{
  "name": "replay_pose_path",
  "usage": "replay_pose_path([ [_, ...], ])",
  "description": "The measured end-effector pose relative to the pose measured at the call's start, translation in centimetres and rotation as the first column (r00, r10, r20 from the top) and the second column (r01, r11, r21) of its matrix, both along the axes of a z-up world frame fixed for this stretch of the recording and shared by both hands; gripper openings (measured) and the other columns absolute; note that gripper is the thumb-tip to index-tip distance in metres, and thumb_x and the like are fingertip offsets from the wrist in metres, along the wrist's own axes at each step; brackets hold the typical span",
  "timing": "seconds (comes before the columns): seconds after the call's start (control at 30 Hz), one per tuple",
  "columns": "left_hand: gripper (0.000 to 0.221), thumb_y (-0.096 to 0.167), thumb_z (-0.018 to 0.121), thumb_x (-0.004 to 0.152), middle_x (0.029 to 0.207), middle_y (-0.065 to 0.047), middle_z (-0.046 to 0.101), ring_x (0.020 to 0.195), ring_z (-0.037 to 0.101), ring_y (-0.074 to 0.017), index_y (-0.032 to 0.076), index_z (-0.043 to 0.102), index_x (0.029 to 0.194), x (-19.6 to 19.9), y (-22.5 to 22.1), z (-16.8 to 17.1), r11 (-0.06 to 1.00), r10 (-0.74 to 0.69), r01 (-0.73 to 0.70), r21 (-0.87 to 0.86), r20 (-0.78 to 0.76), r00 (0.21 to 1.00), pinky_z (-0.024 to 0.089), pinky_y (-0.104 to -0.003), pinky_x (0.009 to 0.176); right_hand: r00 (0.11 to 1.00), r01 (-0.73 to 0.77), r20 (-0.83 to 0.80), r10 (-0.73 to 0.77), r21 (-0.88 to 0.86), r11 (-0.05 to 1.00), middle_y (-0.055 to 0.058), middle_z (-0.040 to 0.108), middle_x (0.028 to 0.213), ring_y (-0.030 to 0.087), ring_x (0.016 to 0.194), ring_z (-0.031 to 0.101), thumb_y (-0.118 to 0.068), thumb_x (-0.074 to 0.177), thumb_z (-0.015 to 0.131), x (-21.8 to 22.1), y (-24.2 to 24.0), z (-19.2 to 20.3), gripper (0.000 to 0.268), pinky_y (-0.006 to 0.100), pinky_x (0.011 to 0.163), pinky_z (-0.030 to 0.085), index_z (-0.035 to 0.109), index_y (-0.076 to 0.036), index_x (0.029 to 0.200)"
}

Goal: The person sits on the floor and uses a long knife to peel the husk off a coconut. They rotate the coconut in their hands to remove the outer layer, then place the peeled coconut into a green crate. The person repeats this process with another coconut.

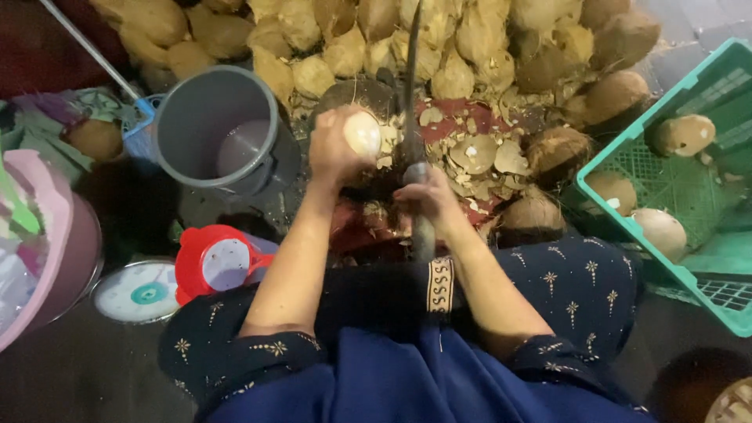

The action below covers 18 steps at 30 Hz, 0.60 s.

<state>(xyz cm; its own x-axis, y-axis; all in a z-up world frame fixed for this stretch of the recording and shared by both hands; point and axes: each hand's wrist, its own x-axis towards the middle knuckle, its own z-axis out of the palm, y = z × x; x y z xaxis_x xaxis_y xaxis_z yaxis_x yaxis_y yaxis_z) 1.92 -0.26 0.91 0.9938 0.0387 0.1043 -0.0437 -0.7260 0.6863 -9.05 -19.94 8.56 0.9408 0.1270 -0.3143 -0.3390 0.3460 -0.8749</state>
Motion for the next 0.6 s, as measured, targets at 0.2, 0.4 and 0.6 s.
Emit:
replay_pose_path([
  [0.2,0.105,0.032,0.104,0.054,0.131,-0.030,0.051,0.122,0.054,-0.0518,0.008,0.049,0.140,-3.7,-2.6,1.3,0.819,0.168,-0.039,-0.573,0.174,0.970,0.049,-0.064,0.102,0.995,-0.093,-0.048,0.085,-0.210,0.973,0.014,0.056,0.060,0.023,0.039,0.059,0.005,0.074,0.068,-0.5,0.3,-1.7,0.026,0.035,0.030,0.053,0.056,0.002,0.098],
  [0.4,0.140,0.013,0.111,0.039,0.134,-0.030,0.039,0.130,0.048,-0.0543,0.016,0.029,0.152,-4.2,-0.3,2.9,0.914,0.090,-0.108,-0.392,-0.064,0.994,0.035,-0.063,0.113,0.969,-0.216,-0.179,0.171,-0.276,0.937,0.014,0.055,0.048,0.028,0.035,0.060,-0.002,0.067,0.069,0.7,1.1,-12.0,0.029,0.042,0.031,0.050,0.058,-0.005,0.094],
  [0.6,0.113,0.009,0.099,0.050,0.134,-0.033,0.040,0.119,0.057,-0.0564,0.029,0.043,0.146,-4.6,-2.8,3.8,0.975,0.094,-0.110,-0.192,-0.093,0.991,0.055,-0.063,0.095,0.993,-0.108,0.001,0.116,-0.341,0.934,0.014,0.055,0.053,0.025,0.036,0.060,0.002,0.068,0.066,-0.6,1.4,-4.4,0.036,0.037,0.030,0.049,0.057,0.000,0.102],
])
